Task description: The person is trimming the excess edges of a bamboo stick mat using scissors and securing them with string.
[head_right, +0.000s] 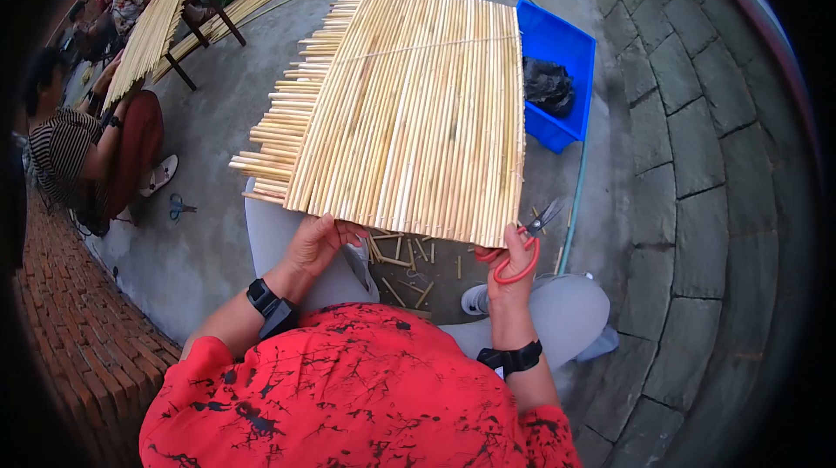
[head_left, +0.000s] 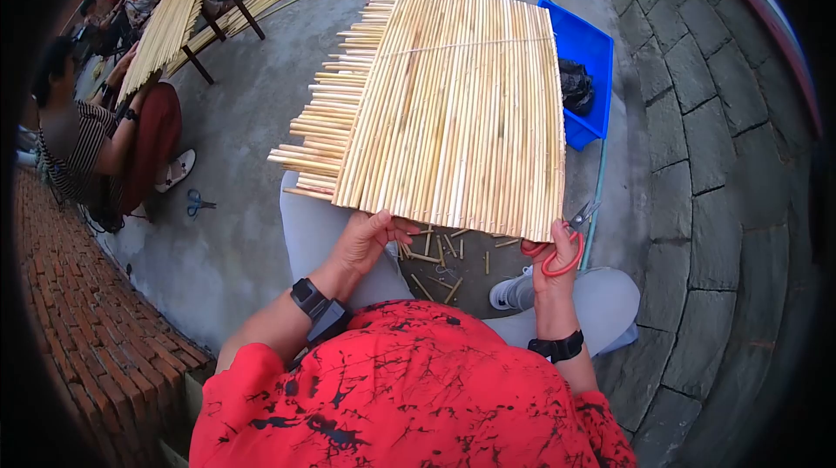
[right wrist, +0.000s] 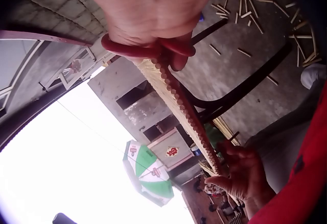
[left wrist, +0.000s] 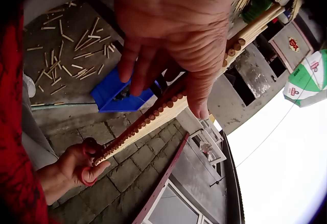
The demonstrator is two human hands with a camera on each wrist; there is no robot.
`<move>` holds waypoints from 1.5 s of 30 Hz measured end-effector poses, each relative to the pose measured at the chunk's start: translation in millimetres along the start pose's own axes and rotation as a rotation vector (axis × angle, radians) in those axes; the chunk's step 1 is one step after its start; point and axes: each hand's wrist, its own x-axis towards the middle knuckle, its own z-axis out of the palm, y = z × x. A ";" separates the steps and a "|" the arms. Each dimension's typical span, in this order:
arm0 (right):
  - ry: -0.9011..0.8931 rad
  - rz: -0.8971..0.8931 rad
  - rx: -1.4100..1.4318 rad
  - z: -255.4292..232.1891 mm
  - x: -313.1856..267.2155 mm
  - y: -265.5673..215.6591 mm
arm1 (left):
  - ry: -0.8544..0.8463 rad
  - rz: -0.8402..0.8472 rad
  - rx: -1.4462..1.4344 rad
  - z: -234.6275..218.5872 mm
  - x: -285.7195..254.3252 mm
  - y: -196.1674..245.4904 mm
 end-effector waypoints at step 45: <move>0.207 -0.090 -0.059 -44.2 46.3 -11.6 | -0.144 0.601 1.921 40.4 131.2 94.9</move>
